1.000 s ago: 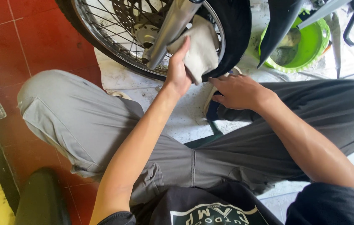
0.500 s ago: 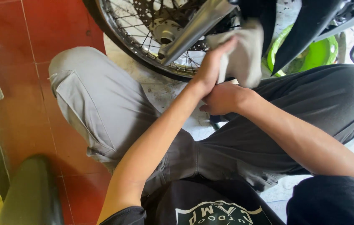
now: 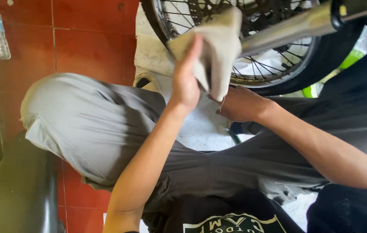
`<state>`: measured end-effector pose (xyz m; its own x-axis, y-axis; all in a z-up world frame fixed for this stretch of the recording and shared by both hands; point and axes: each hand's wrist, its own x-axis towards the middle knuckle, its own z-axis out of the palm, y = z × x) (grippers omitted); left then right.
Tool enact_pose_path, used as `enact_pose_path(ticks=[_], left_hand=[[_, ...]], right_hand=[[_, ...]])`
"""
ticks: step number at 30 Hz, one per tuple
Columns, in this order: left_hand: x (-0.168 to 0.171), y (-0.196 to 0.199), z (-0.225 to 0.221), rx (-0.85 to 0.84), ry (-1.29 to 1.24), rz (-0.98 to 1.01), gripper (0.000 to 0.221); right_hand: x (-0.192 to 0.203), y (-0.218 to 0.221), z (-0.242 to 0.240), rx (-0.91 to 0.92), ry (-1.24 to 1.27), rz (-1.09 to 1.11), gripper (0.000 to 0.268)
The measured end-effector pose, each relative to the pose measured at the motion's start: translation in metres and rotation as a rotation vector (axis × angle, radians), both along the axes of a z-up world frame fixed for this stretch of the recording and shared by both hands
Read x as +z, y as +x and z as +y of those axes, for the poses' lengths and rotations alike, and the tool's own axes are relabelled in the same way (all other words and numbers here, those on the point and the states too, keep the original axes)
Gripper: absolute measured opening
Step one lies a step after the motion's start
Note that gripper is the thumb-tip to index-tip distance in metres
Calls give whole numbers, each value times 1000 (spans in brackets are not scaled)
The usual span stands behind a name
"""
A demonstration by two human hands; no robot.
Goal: The person sits on the floor and wipes the front wheel, brake disc, and fork of a motorcycle using a cloth. They rotate the wheel to access different areas and continue wiping the components throughout the video.
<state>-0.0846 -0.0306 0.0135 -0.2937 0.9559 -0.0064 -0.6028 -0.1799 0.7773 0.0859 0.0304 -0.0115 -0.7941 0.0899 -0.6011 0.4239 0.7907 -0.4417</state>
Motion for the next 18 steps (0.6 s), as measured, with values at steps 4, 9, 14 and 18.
enact_pose_path(ticks=[4,9,14,18], left_hand=[[-21,-30,-5,221,-100,-188,60],[-28,-18,9,397,-319,20,83],[-59,-19,4,462,-674,149,79],[-86,-20,8,579,-612,140,89]], right_hand=[[3,-8,6,33,103,5,61],[-3,1,32,-65,111,-56,45],[54,-9,64,-287,120,-328,40],[81,-2,90,-496,103,-488,42]])
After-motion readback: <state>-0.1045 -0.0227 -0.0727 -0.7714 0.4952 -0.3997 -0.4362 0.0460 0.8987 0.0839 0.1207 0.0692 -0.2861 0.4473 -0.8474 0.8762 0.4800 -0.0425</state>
